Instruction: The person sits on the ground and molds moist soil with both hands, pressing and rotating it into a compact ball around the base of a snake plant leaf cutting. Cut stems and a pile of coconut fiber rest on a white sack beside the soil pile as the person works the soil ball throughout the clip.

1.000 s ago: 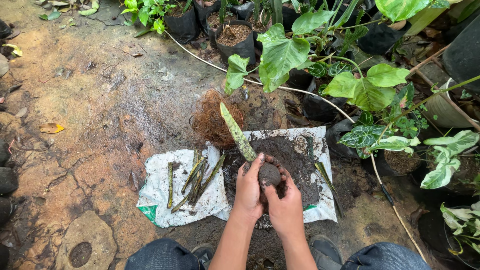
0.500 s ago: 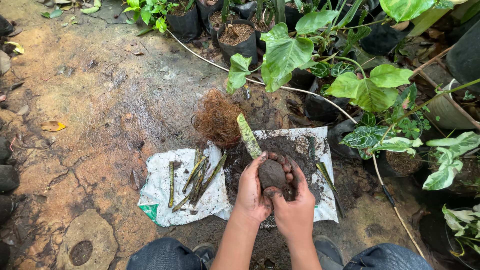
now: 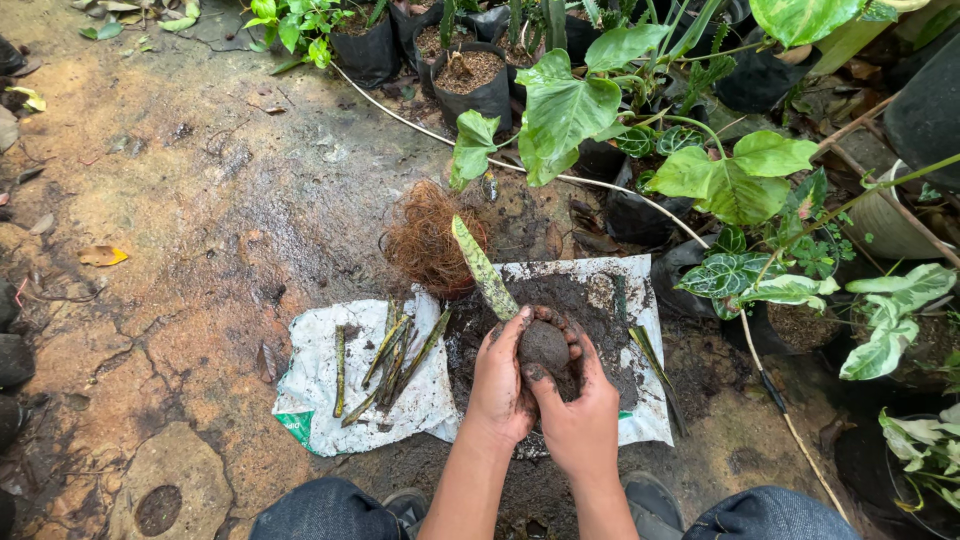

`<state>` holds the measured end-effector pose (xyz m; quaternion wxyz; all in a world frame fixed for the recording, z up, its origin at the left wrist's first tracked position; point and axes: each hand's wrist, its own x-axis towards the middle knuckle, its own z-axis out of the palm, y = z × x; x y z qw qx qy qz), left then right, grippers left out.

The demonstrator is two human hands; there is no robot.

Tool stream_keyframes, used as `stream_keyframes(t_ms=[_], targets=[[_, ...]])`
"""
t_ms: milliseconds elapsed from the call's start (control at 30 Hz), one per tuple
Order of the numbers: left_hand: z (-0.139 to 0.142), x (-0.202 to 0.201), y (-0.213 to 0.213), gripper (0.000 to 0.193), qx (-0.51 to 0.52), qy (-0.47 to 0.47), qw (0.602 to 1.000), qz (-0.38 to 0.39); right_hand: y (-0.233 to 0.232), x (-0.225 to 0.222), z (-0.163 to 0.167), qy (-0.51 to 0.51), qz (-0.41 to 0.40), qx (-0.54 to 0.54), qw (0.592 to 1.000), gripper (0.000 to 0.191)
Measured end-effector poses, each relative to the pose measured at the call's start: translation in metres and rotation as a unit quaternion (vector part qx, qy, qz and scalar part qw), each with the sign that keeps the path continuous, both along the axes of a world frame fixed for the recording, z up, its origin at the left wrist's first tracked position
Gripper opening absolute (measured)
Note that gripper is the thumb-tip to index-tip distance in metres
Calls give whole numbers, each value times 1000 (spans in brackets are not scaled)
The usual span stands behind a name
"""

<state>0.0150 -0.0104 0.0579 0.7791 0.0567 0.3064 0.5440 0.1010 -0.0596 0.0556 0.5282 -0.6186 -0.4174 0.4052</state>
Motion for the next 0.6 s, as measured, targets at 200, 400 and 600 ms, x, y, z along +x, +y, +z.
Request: stream_keyframes(t_ms=[200,400,600], targets=[[14,1,-3,24,33,-20,999,4,-1,3,-9,-7,-6,53,999,62],[32,0,-2,34,-3,-43,995,89,-1,4,-10,317,-11,113,942,94],[12,26,-17,31,-83,120,988,-46,14,24,-12,383,-102,267,879,86]])
